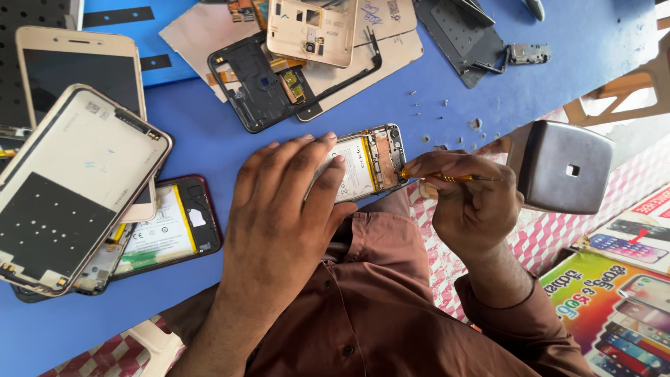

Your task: The person uses a screwdriver to remove screws from a disassembled smartphone on a blue workbench. They then pick up a separate screen assembly and place it on the table among other phone parts.

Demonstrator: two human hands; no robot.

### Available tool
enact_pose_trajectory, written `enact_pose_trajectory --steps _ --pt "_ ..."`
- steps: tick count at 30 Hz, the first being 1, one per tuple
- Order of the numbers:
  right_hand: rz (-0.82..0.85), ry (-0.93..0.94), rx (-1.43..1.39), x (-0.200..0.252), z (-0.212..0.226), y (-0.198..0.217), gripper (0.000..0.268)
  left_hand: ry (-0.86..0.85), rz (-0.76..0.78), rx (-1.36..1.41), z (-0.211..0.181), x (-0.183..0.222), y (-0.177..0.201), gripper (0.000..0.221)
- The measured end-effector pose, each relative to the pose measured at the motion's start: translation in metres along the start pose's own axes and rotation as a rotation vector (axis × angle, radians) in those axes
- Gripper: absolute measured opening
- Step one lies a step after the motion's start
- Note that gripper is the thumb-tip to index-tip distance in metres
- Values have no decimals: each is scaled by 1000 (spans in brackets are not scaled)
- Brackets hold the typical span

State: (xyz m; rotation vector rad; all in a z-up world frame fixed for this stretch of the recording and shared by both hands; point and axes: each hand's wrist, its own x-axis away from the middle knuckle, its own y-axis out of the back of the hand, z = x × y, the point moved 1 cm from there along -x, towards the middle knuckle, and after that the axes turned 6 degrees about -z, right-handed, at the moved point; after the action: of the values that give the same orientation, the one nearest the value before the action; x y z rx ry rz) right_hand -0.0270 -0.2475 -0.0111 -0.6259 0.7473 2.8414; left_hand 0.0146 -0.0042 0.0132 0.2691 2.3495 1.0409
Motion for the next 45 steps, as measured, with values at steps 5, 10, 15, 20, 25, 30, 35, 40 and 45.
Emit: enact_pose_trajectory --steps 5,10,15,20,25,30,35,40,45 --pt "-95 162 -38 -14 22 16 15 -1 6 24 2 0 0 45" --pt "-178 181 -100 -24 39 21 13 4 18 35 3 -1 0 41" --pt "-51 69 44 -12 11 -10 11 8 8 34 4 0 1 37" --pt "-48 -14 -4 -3 2 -2 10 11 14 48 5 0 1 37" --pt "-62 47 -13 -9 15 1 10 15 20 47 4 -2 2 37" --pt "-83 36 -25 -3 13 -5 13 13 23 50 5 1 1 37" --pt "3 40 4 -2 1 -8 17 19 22 63 5 -1 2 37" --pt "-115 55 -49 -3 10 -5 13 14 7 56 4 -1 2 38" --pt "-135 72 -22 1 14 -5 11 -3 0 56 6 2 1 41"
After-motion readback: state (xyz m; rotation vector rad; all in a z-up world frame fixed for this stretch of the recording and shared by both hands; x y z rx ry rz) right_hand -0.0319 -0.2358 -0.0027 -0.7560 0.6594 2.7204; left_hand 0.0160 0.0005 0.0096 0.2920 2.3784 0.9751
